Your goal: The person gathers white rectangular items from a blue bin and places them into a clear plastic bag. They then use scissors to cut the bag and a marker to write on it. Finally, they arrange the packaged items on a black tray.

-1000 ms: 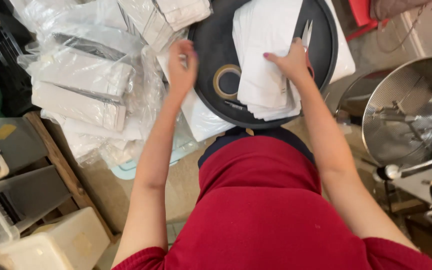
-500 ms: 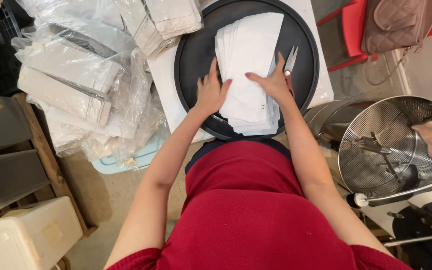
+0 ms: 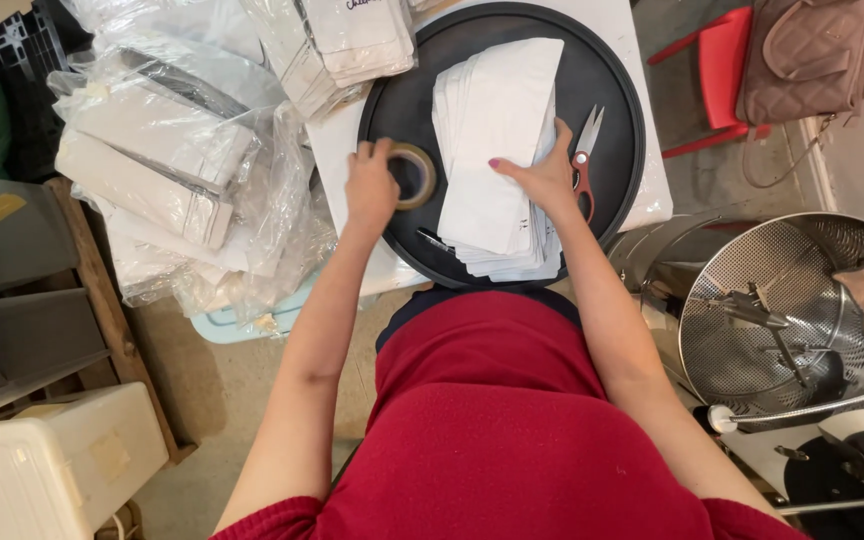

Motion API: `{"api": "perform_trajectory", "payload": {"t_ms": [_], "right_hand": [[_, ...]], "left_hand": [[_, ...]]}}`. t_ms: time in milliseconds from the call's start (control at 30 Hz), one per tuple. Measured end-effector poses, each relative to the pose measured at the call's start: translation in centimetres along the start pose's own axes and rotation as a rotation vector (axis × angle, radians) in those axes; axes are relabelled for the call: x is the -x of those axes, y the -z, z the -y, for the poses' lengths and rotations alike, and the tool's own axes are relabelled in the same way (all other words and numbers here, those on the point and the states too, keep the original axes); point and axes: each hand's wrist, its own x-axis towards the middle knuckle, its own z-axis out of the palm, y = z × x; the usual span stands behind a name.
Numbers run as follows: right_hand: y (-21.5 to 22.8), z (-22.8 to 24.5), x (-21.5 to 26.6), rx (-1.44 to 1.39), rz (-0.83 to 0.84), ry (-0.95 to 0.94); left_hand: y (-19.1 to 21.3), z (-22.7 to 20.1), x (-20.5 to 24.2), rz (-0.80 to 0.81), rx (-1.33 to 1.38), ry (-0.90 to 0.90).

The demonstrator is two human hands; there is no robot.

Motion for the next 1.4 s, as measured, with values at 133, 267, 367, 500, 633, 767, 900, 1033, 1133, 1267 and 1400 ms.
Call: {"api": "perform_trajectory", "payload": {"t_ms": [133,267,367,500,633,767,900,1033,1133,1267,1400], "right_hand": [[-0.1,0.1,0.1,0.007,-0.018,0.009],[-0.2,0.7,0.6,0.009,-0.023,0.009],[-0.2,0.7,0.6,0.020,-0.039,-0.006],[-0.3,0.8,0.3,0.084,-0.025,-0.019],[-0.9,3.8,1.0,0.167,-0.047,-0.055],[-0.6,6.7,2.2,0.095,-0.034,-0.040],[-0.7,5.6,0.9,0.035,-0.003,0.151],[-1.3,2.3,0.0,-0.039,-0.214,0.488],[-1.9,-0.7,-0.2,-0.163,-0.464,0.425],[-0.3,-0.5,-0.9,0.044,-0.213,0.204],[1.1,1.9,-0.1,-0.156,0.255,-0.156]], "left_hand": [[3.0,1.1,-1.0,-0.179,-0.086,-0.012],[4.4,-1.2,-1.3,-0.218,-0.080,-0.043],[4.7,-4.9,-0.4,-0.332,0.025,-0.095],[4.8,-11.0,2.6,0.064,0.654,0.010],[9.8,-15.6,3.5,0.555,0.719,0.266],[8.3,-14.0,2.6,0.543,0.934,0.168],[3.6,-12.7,2.0,0.537,1.199,0.005],[3.1,-11.1,2.0,0.659,1.098,0.141],[4.6,-10.7,2.5,0.711,0.848,0.232],[6.9,-12.2,1.8,0.576,0.976,0.253],[7.7,-13.7,0.8,0.602,0.981,0.309]]}}
